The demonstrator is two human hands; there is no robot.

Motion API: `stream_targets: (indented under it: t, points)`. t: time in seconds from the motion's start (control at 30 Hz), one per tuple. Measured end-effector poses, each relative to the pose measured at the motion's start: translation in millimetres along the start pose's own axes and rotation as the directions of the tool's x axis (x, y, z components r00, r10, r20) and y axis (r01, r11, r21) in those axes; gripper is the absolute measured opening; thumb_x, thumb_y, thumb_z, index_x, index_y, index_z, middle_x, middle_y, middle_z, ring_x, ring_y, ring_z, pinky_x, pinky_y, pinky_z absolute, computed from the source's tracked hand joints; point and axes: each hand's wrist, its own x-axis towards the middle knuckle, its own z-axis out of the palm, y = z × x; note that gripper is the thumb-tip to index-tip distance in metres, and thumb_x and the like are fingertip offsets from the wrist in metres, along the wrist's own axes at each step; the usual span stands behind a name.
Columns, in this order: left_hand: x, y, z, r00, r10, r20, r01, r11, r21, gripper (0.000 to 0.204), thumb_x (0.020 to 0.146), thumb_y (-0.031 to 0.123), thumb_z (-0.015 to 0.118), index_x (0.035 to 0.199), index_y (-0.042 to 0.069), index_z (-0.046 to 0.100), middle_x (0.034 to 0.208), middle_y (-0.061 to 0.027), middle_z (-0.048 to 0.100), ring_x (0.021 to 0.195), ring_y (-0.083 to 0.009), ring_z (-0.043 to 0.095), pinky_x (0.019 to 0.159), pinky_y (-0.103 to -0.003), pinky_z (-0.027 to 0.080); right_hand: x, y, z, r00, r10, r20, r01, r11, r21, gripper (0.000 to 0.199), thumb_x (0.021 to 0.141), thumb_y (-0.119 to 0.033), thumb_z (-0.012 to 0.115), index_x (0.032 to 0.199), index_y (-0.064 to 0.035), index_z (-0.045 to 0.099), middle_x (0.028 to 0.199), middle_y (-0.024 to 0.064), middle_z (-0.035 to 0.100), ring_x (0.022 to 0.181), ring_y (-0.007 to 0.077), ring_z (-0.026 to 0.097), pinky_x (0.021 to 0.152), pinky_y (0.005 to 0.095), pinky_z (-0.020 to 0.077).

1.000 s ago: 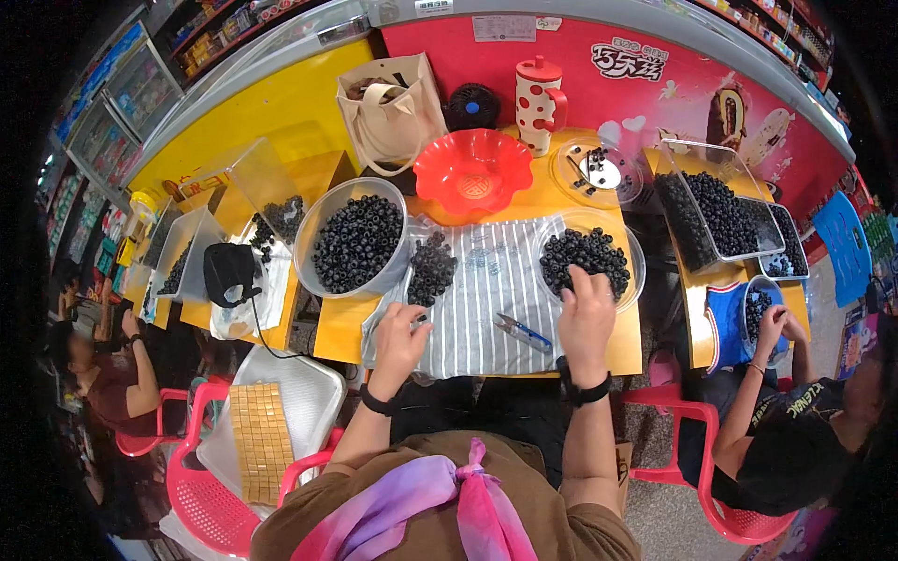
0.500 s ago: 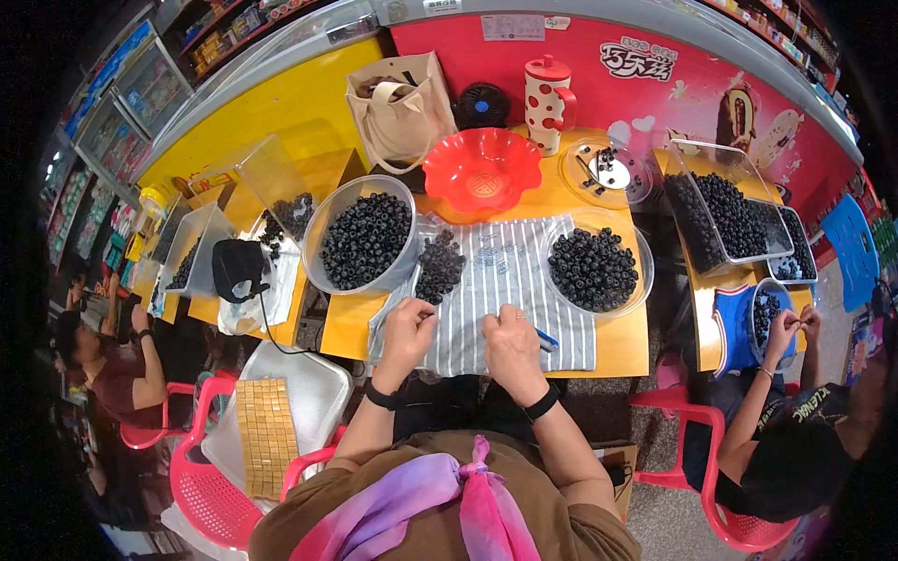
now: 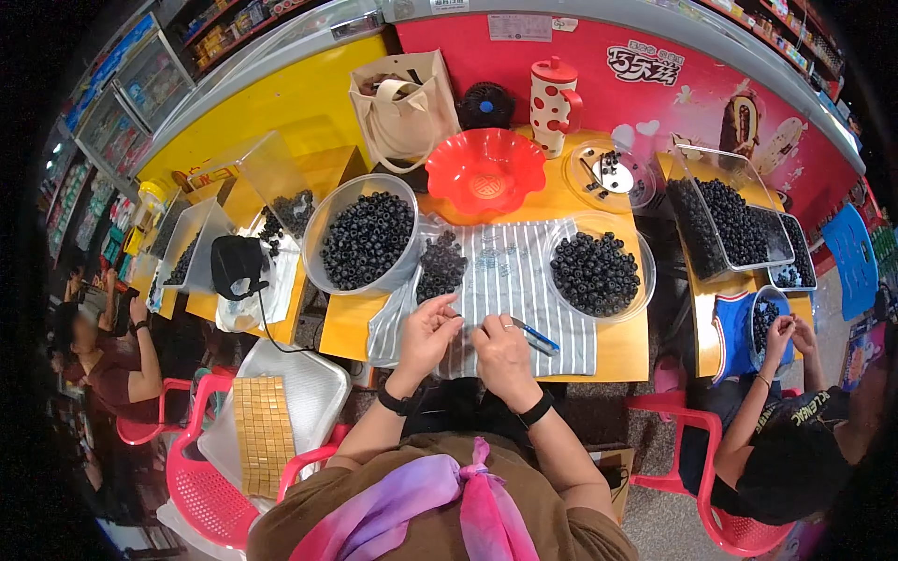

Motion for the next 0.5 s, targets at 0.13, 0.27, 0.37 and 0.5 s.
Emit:
stream_targets:
  t: [0.13, 0.27, 0.37, 0.5]
  points:
    - [-2, 24, -13, 0.992, 0.091, -0.082, -0.088, 0.995, 0.044, 0.027, 0.081, 0.001, 0.065, 0.108, -0.002, 0.063, 0.097, -0.0077, 0.058, 0.070, -0.0094, 0.059, 0.059, -0.021, 0.048, -2, 2, -3, 0.995, 0.047, -0.092, -0.042, 0.998, 0.054, 0.010, 0.065, 0.002, 0.056, 0.074, -0.0027, 0.058, 0.075, 0.0128, 0.050, 0.072, 0.0322, 0.053, 0.060, 0.0414, 0.0440]
    - [4, 51, -48, 0.962, 0.256, -0.091, -0.240, 0.957, 0.161, 0.024, 0.081, 0.002, 0.066, 0.104, -0.004, 0.063, 0.097, -0.0105, 0.059, 0.073, -0.0138, 0.060, 0.060, -0.025, 0.048, -8, 10, -7, 0.971, 0.166, -0.174, -0.142, 0.980, 0.142, 0.008, 0.072, 0.002, 0.060, 0.077, -0.0030, 0.059, 0.074, 0.0138, 0.052, 0.071, 0.0336, 0.055, 0.058, 0.0424, 0.0432]
    - [19, 73, -78, 0.895, 0.386, -0.224, -0.227, 0.825, 0.517, 0.023, 0.082, 0.005, 0.063, 0.103, -0.005, 0.062, 0.093, -0.0135, 0.058, 0.073, -0.0215, 0.060, 0.063, -0.030, 0.048, -6, 7, -10, 0.969, 0.175, -0.176, -0.149, 0.977, 0.155, 0.006, 0.076, 0.000, 0.062, 0.076, -0.0030, 0.057, 0.072, 0.0138, 0.052, 0.068, 0.0338, 0.054, 0.056, 0.0428, 0.0420]
    - [34, 81, -101, 0.842, 0.522, -0.138, -0.172, 0.502, 0.848, 0.021, 0.084, 0.013, 0.063, 0.098, -0.003, 0.064, 0.089, -0.0184, 0.058, 0.073, -0.0343, 0.058, 0.068, -0.042, 0.047, -6, 10, -5, 0.972, 0.160, -0.172, -0.133, 0.979, 0.155, 0.008, 0.076, 0.000, 0.063, 0.074, -0.0031, 0.056, 0.070, 0.0139, 0.051, 0.067, 0.0341, 0.054, 0.056, 0.0429, 0.0415]
